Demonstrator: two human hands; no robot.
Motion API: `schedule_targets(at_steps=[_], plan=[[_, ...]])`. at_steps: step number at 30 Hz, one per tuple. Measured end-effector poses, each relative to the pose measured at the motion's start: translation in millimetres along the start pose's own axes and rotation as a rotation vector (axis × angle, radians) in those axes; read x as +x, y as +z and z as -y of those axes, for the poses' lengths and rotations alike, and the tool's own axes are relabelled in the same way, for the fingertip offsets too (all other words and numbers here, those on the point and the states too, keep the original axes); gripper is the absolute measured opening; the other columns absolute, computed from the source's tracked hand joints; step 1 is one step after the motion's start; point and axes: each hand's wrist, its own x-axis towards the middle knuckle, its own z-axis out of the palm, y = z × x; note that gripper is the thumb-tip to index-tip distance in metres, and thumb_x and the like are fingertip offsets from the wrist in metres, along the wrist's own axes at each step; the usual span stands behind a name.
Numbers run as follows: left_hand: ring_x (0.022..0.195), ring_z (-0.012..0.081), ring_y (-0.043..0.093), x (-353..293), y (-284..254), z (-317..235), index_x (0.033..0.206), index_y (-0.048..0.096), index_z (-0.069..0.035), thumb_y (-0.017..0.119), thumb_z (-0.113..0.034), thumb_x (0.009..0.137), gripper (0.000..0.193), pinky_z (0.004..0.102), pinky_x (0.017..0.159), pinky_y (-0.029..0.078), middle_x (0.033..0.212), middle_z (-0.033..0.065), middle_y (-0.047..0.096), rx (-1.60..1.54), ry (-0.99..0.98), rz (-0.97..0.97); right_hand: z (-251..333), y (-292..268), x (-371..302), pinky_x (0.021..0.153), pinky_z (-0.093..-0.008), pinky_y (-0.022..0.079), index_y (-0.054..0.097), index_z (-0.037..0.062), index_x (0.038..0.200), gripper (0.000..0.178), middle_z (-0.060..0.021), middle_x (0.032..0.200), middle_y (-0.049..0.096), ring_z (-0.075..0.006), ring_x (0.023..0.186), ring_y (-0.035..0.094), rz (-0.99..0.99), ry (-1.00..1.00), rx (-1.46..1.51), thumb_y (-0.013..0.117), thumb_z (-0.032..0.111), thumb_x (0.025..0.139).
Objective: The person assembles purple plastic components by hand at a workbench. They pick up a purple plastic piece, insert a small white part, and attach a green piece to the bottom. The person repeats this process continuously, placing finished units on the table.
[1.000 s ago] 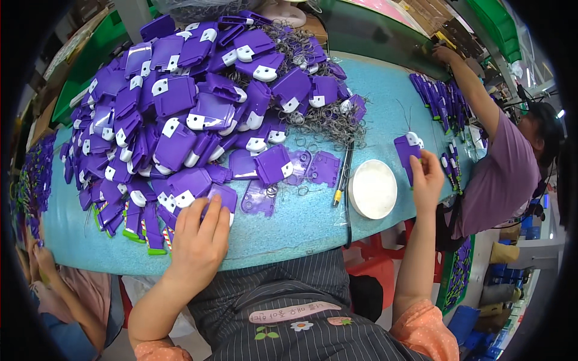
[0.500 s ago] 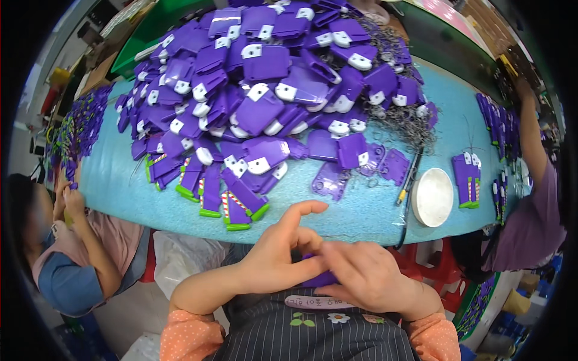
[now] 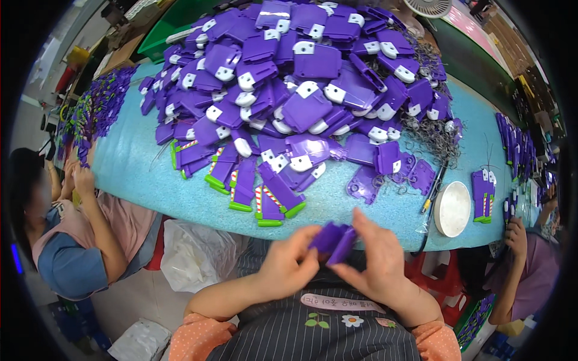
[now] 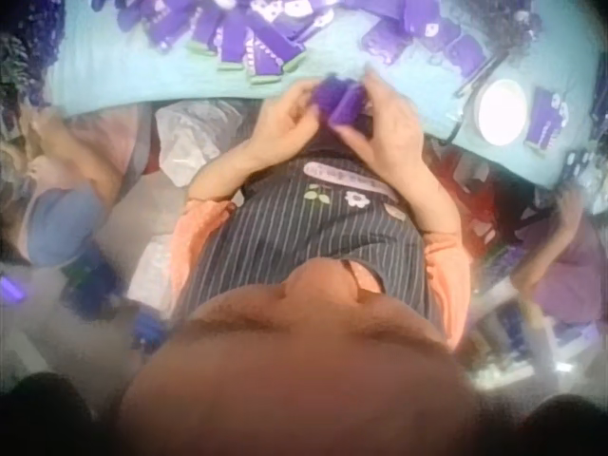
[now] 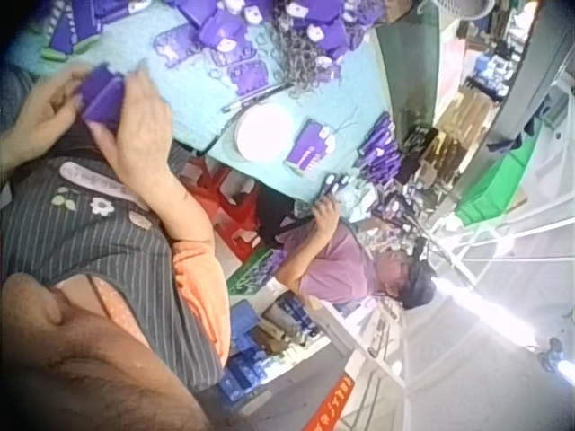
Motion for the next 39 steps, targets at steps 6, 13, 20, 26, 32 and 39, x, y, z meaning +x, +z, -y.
schedule_targets(at_steps=[6,13,20,26,32,39], plan=[[0.086,0.0286,0.065,-12.9,-51.9,23.7,0.118,0.039,0.001,0.040,-0.017,0.096,0.028,0.0331,0.072,0.056,0.104,0.0200,0.060,-0.695,0.136,-0.440,2.4,10.3,36.4,0.084,-0.0389,0.040,0.045,-0.0007,0.125,0.071,-0.0190,0.133,0.043,-0.0325,0.115,0.045,-0.026,-0.005,-0.221,0.073,0.015,0.062],[0.098,0.0300,0.062,-1.0,-40.4,14.3,0.121,0.036,0.000,0.035,-0.021,0.098,0.031,0.0395,0.083,0.051,0.110,0.0217,0.057,-0.738,0.078,-0.362,7.6,37.0,68.3,0.070,-0.0302,0.045,0.060,0.0065,0.106,0.036,-0.0079,0.108,0.055,-0.0208,0.087,0.055,0.069,-0.333,-0.196,0.059,0.009,0.070],[0.103,0.0276,0.060,2.1,-18.8,18.6,0.129,0.031,-0.001,0.029,-0.023,0.100,0.037,0.0373,0.087,0.049,0.118,0.0193,0.055,-0.814,0.176,-0.188,-2.6,-18.1,-6.7,0.074,-0.0354,0.051,0.054,-0.0041,0.105,0.032,-0.0161,0.099,0.056,-0.0229,0.088,0.061,0.008,0.257,1.293,0.065,-0.006,0.075],[0.099,0.0272,0.061,7.8,12.1,-7.2,0.127,0.030,-0.002,0.032,-0.023,0.099,0.035,0.0374,0.085,0.051,0.117,0.0202,0.054,-1.009,0.101,-0.053,10.5,28.6,-45.6,0.083,-0.0324,0.050,0.047,-0.0020,0.117,0.035,-0.0152,0.112,0.055,-0.0211,0.100,0.059,0.337,0.642,1.527,0.058,-0.005,0.084],[0.088,0.0250,0.065,-12.7,7.8,6.5,0.126,0.029,-0.001,0.038,-0.022,0.098,0.036,0.0337,0.078,0.052,0.112,0.0197,0.055,-0.889,-0.198,0.209,-17.0,-3.4,-22.6,0.085,-0.0308,0.048,0.047,-0.0044,0.125,0.037,-0.0134,0.116,0.058,-0.0181,0.102,0.058,0.079,0.621,1.219,0.052,0.010,0.092],[0.086,0.0193,0.065,4.8,27.7,-2.6,0.124,0.038,0.000,0.045,-0.020,0.096,0.035,0.0289,0.077,0.051,0.110,0.0136,0.058,-0.795,-0.470,0.535,-3.3,-6.4,30.6,0.068,-0.0253,0.048,0.057,-0.0046,0.115,0.028,-0.0120,0.095,0.065,-0.0140,0.077,0.061,-0.043,0.510,0.967,0.053,0.008,0.091]])
